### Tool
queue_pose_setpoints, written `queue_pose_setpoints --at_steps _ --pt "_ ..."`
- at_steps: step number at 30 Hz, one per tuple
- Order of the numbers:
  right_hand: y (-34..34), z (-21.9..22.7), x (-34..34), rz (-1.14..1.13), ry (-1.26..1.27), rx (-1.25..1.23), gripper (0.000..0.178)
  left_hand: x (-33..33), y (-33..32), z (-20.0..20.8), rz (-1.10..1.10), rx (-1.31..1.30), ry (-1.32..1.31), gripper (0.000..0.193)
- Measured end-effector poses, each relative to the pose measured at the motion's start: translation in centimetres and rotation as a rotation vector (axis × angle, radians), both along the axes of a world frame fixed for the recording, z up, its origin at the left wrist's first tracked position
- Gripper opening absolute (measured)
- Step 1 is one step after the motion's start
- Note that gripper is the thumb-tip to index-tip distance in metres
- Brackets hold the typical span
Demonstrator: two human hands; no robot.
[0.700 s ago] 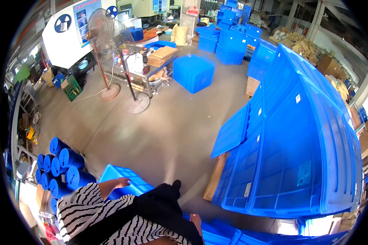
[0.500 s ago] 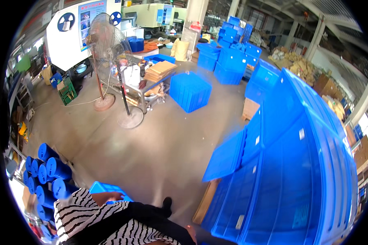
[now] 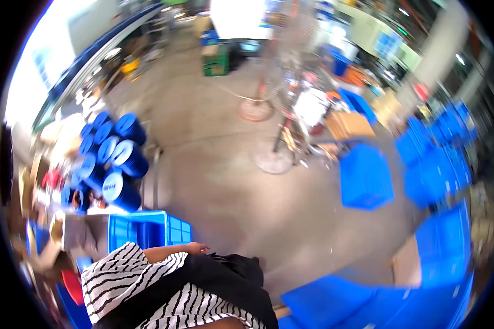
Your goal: The person stacks blue plastic spools into a blue crate, places a cardboard sheet inside, and affixes a label to the crate. They then wipe the crate's exterior with a cloth and move it to a stack. The person repeats the process by loading more spools into another crate.
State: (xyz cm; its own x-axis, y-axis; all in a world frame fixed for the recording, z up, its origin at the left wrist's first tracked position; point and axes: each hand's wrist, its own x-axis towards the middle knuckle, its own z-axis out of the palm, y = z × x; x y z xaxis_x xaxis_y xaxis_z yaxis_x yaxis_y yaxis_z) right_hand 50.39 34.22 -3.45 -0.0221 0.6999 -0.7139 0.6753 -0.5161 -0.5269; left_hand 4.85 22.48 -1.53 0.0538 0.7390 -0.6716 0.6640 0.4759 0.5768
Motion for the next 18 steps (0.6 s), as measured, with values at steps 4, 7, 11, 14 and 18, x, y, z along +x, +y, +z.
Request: queue_pose_setpoints --at_steps 4,7,11,14,18 --pt "12.0 0.2 -5.7 0.233 -0.029 -0.081 0.022 -2.6 -2.1 -4.3 0.197 -0.141 0.006 0.048" --pt "20.4 -0.8 -10.8 0.418 -0.059 -0.139 0.021 -4.0 -3.1 -3.2 0.269 -0.309 0.008 0.047" --pt "33.2 -0.4 -18.4 0.596 -0.134 -0.154 0.019 -7.8 0.8 -3.3 0.654 -0.262 0.099 0.050" --pt "44.2 0.1 -26.9 0.724 -0.157 -0.138 0.018 -10.1 4.0 0.6 1.253 -0.089 -0.261 0.060" --pt "56.5 -0.9 -48.3 0.799 0.027 -0.059 0.017 -9.7 2.5 -0.9 1.472 -0.211 -0.468 0.066"
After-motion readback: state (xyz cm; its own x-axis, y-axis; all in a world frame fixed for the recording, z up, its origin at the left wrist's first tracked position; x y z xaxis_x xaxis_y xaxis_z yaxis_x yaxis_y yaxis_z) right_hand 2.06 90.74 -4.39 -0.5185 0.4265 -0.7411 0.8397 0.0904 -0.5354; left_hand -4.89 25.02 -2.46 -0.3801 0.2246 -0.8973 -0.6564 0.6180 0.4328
